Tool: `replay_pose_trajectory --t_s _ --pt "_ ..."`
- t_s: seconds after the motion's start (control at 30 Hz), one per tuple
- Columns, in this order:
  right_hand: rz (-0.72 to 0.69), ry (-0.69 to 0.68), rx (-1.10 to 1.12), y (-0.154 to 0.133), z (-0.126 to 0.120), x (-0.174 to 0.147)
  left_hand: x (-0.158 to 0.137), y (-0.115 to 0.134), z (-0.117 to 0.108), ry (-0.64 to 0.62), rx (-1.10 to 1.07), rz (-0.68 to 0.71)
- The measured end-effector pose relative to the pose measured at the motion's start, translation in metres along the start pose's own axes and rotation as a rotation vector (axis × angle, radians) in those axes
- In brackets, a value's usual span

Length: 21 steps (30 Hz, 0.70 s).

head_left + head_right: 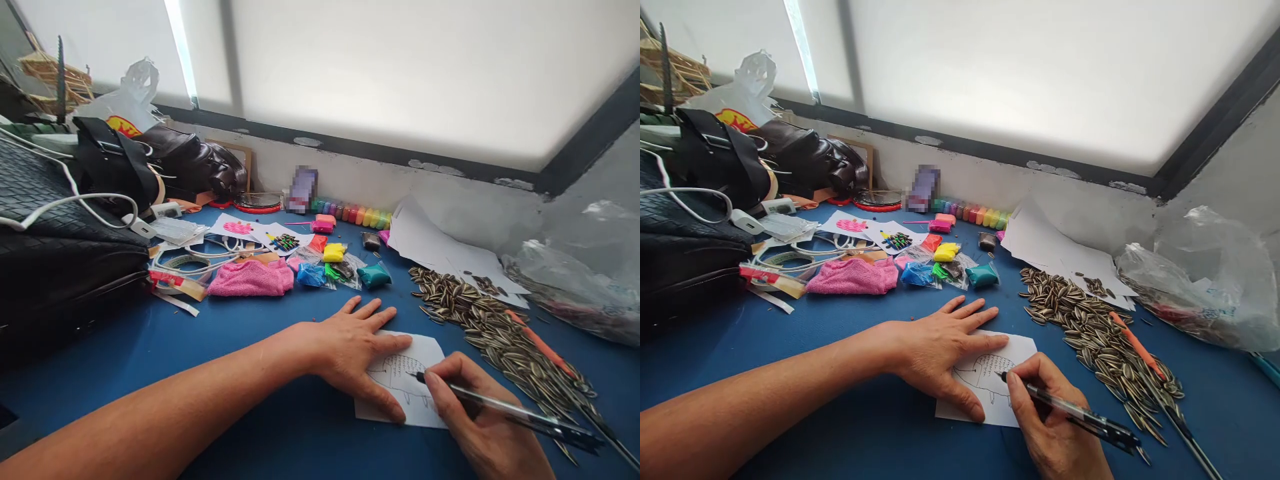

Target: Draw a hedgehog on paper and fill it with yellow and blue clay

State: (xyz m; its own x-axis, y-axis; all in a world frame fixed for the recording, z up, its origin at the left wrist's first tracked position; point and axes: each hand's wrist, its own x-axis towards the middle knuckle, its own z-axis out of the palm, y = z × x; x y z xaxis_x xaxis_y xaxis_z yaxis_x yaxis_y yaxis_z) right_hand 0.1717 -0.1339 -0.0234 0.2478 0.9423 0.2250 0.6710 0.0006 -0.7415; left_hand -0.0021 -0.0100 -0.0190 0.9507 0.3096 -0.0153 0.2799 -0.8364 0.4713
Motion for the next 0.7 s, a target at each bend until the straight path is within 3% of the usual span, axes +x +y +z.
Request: replay_pose_trajectory --t_s 0.43,0.7 --pt "-0.006 -0.030 -0.033 0.0041 -0.0015 0.0021 -0.0003 0.0007 0.0001 -0.002 -0.011 -0.011" --pt "-0.085 -0.034 -0.046 0.0056 -0.0021 0.0044 0.0000 0.0007 -0.0007 -0.014 0.012 -0.012"
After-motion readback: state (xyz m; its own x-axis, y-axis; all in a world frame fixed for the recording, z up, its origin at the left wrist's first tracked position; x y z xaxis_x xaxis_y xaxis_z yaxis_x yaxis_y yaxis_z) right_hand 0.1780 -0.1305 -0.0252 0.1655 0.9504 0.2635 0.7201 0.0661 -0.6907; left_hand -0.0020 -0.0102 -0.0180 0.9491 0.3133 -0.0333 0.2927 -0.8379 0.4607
